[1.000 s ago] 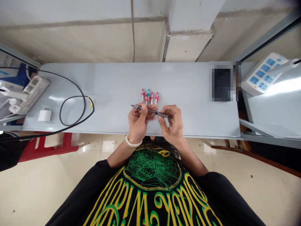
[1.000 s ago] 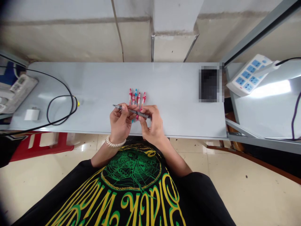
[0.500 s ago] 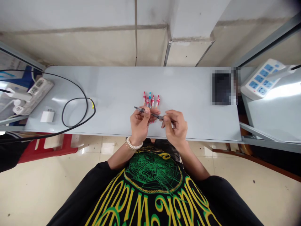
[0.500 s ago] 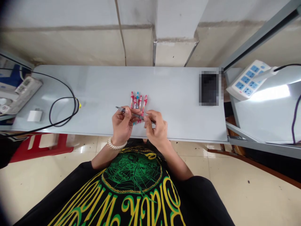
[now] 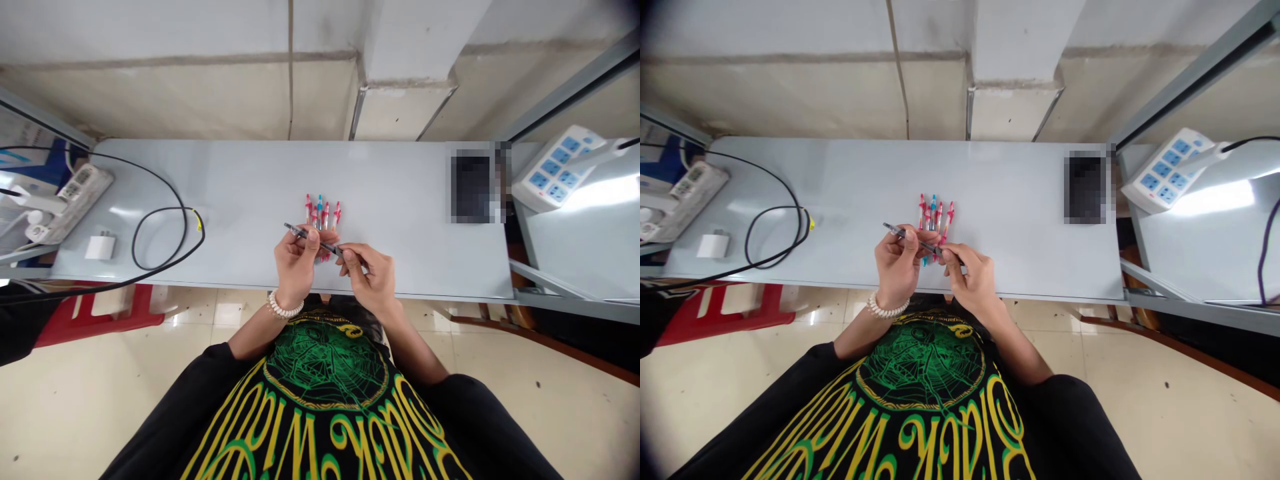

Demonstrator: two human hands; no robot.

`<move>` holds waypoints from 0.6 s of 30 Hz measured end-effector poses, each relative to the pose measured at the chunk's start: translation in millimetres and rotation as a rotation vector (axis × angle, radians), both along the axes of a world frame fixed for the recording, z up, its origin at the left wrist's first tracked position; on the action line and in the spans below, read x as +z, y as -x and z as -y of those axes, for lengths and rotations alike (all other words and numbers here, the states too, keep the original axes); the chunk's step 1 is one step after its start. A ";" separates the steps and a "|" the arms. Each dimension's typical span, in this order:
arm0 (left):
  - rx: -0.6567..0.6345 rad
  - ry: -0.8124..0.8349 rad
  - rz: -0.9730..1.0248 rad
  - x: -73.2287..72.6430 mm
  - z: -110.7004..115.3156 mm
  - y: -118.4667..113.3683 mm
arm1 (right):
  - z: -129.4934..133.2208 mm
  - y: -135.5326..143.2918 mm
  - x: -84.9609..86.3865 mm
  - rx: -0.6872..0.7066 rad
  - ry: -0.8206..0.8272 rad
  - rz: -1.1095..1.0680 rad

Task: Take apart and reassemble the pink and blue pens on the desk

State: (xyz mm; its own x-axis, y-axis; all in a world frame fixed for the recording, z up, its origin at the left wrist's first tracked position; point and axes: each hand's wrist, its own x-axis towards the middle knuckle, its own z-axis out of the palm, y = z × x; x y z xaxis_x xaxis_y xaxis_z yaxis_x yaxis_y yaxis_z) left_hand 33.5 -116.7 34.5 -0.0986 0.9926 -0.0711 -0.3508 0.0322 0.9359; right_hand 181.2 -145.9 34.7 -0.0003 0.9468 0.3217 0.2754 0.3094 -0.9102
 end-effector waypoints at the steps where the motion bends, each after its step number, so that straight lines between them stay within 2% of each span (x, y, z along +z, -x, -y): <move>1: 0.007 -0.001 0.011 0.2 -0.2 0.0 | 0.1 0.3 -0.7 -0.010 -0.001 0.006; 4: 0.015 -0.010 0.040 0.0 -0.2 0.2 | 1.5 2.1 -3.7 -0.031 -0.017 0.008; 10: -0.037 -0.022 0.061 0.4 -0.2 1.6 | 5.6 9.3 -9.3 0.047 0.227 -0.224; 12: -0.043 -0.003 0.144 5.8 -3.1 3.5 | 6.4 10.8 -11.6 0.089 0.258 -0.255; 14: -0.056 0.049 0.283 14.9 -8.2 8.2 | 6.9 10.1 -15.5 0.091 0.223 -0.229; 18: -0.048 0.242 0.538 33.1 -21.0 26.6 | 9.0 1.2 -30.0 -0.058 0.180 -0.176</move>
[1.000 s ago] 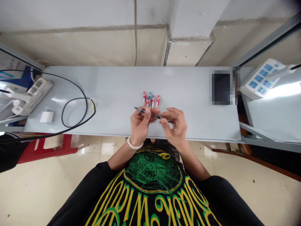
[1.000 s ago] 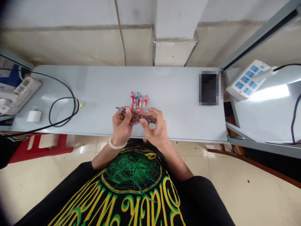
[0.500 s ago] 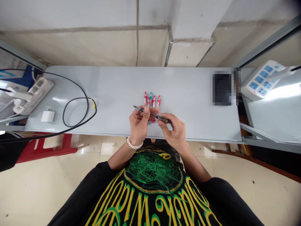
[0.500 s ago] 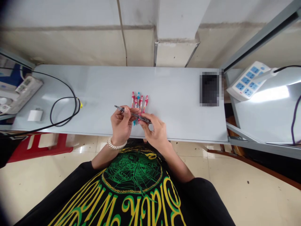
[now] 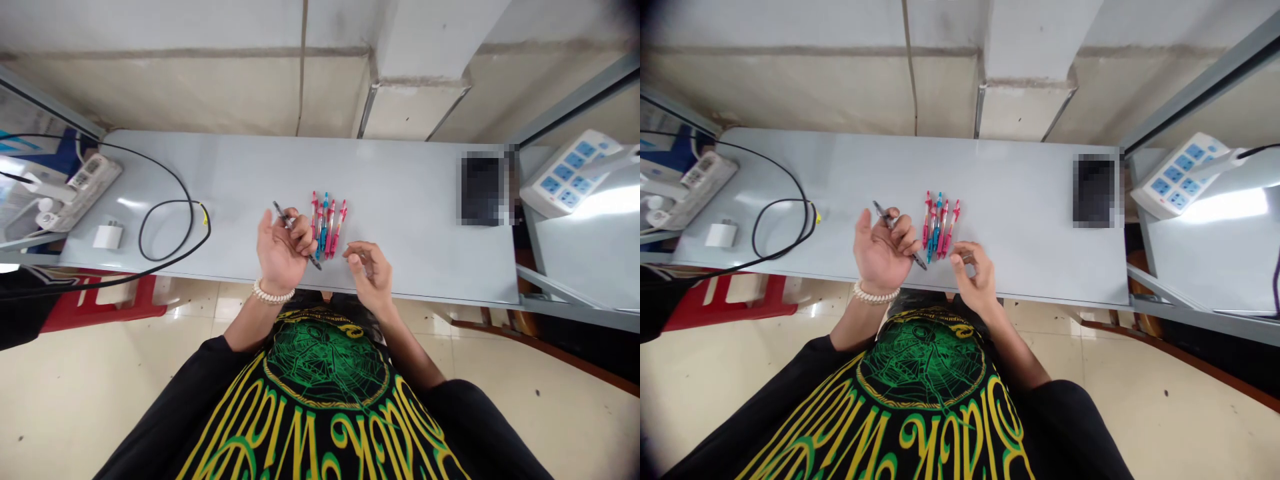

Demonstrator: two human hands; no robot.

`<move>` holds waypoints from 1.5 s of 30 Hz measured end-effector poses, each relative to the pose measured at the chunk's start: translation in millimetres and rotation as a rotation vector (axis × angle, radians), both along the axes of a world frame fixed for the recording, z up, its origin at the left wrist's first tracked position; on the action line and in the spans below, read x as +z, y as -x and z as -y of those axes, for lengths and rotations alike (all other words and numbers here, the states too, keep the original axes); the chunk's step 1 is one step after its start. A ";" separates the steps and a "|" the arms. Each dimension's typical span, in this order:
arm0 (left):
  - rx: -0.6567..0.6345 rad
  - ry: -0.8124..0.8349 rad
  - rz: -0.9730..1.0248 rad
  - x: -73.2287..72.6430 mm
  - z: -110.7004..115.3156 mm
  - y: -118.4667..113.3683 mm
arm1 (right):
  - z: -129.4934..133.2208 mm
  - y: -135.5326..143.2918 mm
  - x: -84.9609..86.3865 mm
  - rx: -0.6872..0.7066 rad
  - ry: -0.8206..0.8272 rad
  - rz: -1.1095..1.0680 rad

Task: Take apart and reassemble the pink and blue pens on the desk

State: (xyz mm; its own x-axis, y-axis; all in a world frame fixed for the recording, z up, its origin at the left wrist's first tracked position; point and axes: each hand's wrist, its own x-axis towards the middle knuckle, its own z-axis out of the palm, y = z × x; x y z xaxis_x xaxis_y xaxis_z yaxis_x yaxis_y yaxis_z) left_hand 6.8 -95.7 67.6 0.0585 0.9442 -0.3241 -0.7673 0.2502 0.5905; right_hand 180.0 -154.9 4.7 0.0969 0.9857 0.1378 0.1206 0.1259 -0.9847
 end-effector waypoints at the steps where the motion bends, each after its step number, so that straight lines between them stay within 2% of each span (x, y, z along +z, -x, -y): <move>1: 0.011 0.054 0.023 2.5 -2.9 5.0 | 1.1 -3.1 -4.5 -0.048 0.024 0.010; 5: 0.035 0.187 0.047 4.4 -11.3 17.7 | 6.6 -13.2 -18.1 -0.132 0.052 0.066; 9: 0.061 0.135 0.060 3.6 -16.3 19.1 | 9.1 -14.9 -20.4 -0.106 0.040 0.143; 12: 0.031 0.132 0.048 4.3 -18.7 20.1 | 8.7 -13.1 -20.0 -0.075 0.043 0.197; 16: 0.051 0.077 -0.059 2.1 -22.0 26.7 | 8.5 -10.8 -21.8 -0.024 0.030 0.235; 19: -0.006 0.034 -0.223 -6.0 -25.6 35.6 | 6.9 -9.5 -23.8 0.014 0.018 0.266; 21: -0.025 0.015 -0.408 -15.7 -27.6 44.0 | 3.7 -8.7 -24.2 0.042 -0.003 0.313; 24: 0.059 -0.091 -0.861 -34.1 -28.4 60.8 | -4.4 -7.2 -22.3 0.075 -0.034 0.406; 28: -0.018 -0.331 -1.637 -56.2 -27.5 84.2 | -16.7 -2.7 -16.6 0.132 -0.048 0.531; 30: -0.039 -0.359 -1.816 -64.0 -26.9 91.7 | -21.8 0.9 -14.5 0.162 -0.042 0.606; 34: -0.024 -0.364 -1.889 -73.1 -25.7 98.3 | -28.0 7.4 -13.4 0.185 -0.026 0.736; 39: -0.002 -0.368 -1.908 -75.3 -24.4 99.3 | -30.7 10.0 -12.1 0.233 -0.004 0.845; 45: 0.091 -0.337 -1.966 -82.8 -18.3 92.8 | -34.9 5.5 -10.1 0.283 0.041 0.829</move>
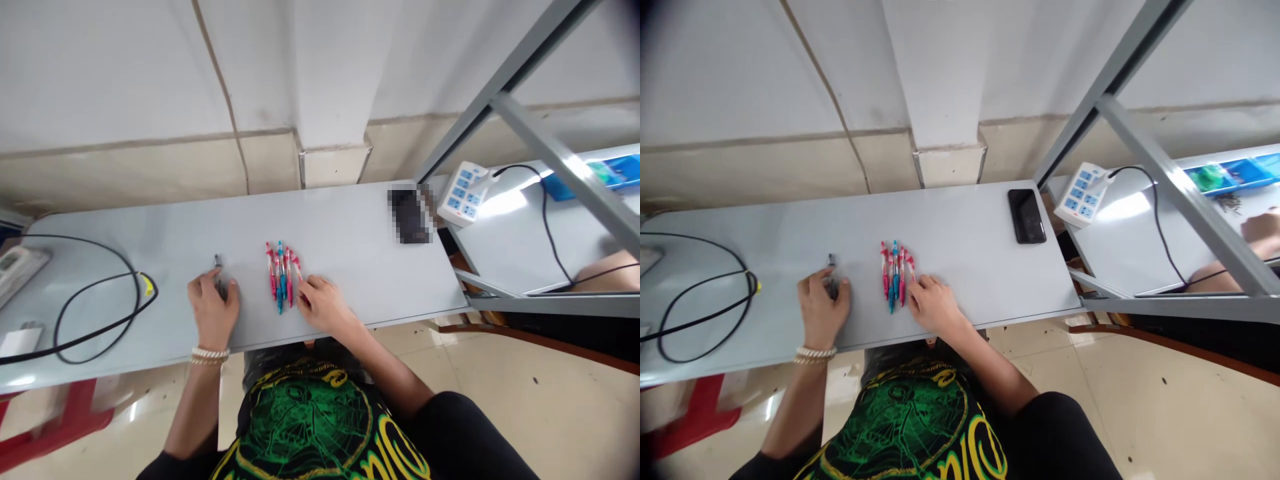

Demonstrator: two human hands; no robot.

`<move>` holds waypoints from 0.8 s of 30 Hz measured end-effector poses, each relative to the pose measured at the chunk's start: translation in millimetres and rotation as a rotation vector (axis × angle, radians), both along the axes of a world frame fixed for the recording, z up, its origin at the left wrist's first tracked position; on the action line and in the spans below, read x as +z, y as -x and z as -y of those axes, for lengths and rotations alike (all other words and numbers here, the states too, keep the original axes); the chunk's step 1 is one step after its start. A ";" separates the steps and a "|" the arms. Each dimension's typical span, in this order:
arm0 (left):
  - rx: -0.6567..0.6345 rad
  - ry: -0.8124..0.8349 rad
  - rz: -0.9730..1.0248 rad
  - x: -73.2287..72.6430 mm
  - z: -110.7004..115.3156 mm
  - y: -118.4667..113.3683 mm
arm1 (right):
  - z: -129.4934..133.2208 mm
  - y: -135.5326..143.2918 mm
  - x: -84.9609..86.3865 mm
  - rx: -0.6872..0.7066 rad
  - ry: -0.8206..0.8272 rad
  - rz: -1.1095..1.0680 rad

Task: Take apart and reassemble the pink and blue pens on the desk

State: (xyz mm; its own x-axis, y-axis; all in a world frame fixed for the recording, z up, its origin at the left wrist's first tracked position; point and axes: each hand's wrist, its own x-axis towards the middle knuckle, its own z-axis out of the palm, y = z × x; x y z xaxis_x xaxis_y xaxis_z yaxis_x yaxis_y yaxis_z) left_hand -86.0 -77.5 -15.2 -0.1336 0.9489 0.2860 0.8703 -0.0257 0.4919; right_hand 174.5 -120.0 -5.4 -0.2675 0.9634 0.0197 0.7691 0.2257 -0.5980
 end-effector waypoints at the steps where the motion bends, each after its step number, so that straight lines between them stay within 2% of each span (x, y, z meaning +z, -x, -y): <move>1: 0.002 -0.016 -0.007 -1.9 1.0 -0.7 | -0.3 -1.1 -0.3 -0.007 0.001 -0.003; 5: 0.001 -0.040 0.005 -6.2 2.4 -0.9 | 0.3 -7.9 -5.3 -0.069 0.002 -0.050; 8: 0.025 -0.068 0.021 -3.8 3.0 -2.2 | 0.6 -16.7 -11.8 -0.154 0.023 -0.347; 10: 0.047 -0.153 0.023 0.7 5.1 -5.4 | -0.5 -23.7 -15.5 -0.195 0.024 -0.500; 14: 0.085 -0.383 0.049 14.2 12.6 -21.2 | -7.6 -37.9 -16.0 -0.203 0.014 -0.566; 16: 0.048 -0.285 0.111 20.4 16.3 -34.6 | -14.0 -44.4 -12.5 -0.195 0.021 -0.598; 20: -0.055 0.094 0.134 25.3 19.4 -63.4 | -29.6 -52.8 -4.4 -0.174 0.053 -0.639; 24: -0.046 0.143 0.062 26.7 13.2 -76.0 | -43.5 -53.6 -1.4 -0.157 0.104 -0.689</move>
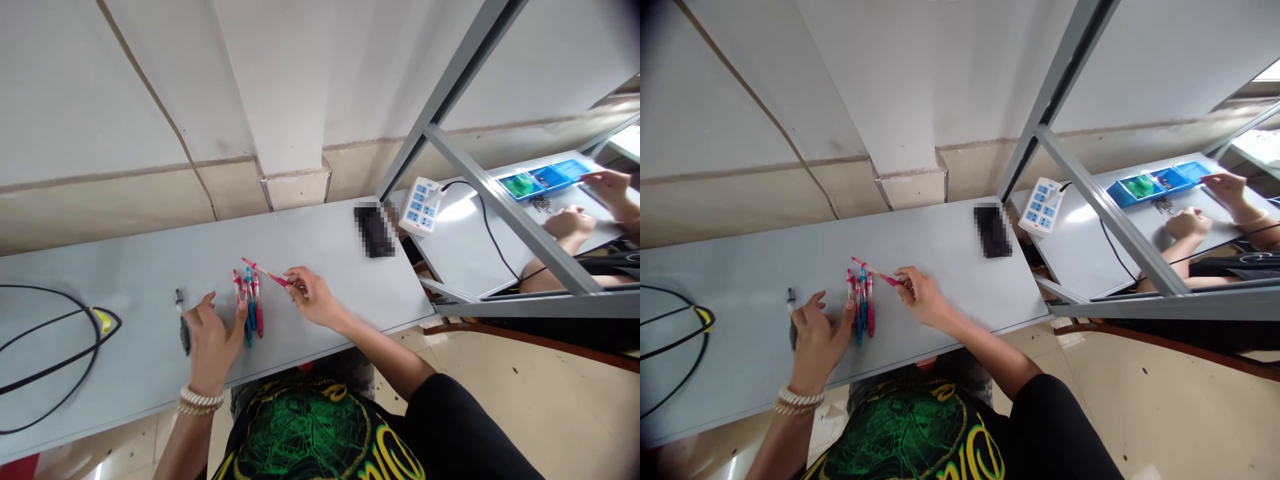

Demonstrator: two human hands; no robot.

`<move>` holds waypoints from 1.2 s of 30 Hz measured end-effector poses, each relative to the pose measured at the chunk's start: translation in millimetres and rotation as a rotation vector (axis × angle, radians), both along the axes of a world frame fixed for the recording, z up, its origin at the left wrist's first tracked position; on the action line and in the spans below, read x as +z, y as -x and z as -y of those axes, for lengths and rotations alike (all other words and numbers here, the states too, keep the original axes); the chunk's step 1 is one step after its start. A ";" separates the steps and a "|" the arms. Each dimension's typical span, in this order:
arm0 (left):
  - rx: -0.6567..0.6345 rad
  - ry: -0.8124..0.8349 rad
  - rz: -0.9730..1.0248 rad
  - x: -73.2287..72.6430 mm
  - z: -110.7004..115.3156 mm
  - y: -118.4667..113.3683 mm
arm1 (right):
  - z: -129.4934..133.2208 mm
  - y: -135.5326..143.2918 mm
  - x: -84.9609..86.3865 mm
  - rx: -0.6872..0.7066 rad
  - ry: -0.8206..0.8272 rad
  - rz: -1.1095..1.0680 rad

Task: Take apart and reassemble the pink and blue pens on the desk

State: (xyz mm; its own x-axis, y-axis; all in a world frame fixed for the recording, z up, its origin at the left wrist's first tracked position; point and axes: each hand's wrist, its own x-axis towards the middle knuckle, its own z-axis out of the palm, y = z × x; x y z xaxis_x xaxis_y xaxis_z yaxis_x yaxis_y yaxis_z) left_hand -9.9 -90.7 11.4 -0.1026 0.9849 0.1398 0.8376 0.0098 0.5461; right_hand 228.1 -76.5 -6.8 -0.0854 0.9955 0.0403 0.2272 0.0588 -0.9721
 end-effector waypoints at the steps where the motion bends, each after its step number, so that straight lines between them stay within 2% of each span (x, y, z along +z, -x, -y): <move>1: -0.001 -0.005 0.022 1.8 -3.2 -0.7 | -3.0 0.7 0.7 0.011 0.003 -0.008; 3: -0.013 0.001 0.189 8.1 -11.0 -2.4 | -8.5 2.8 3.5 0.060 -0.007 -0.015; 8: -0.113 0.097 1.104 32.8 -34.4 -22.0 | -21.7 11.2 18.4 0.199 -0.038 -0.168; 10: -0.151 0.081 1.252 40.5 -44.5 -32.1 | -29.0 14.1 23.8 0.182 0.005 -0.268; 14: -0.201 0.007 1.252 44.5 -66.8 -45.0 | -48.9 17.4 26.2 0.130 0.083 -0.448; 17: -0.194 0.013 1.255 37.9 -83.0 -50.8 | -60.9 17.8 21.5 0.118 0.101 -0.472; 20: -0.162 0.020 1.252 26.5 -92.0 -56.4 | -62.1 16.9 14.9 0.071 0.049 -0.413; 25: -0.124 0.009 1.268 10.9 -85.3 -59.3 | -50.0 17.2 7.5 0.043 0.012 -0.355; 29: -0.085 -0.011 1.304 6.9 -77.8 -57.6 | -45.8 19.7 4.3 0.025 -0.035 -0.318; 36: -0.078 -0.042 1.380 2.3 -78.4 -61.0 | -45.6 20.7 -6.2 -0.012 -0.130 -0.206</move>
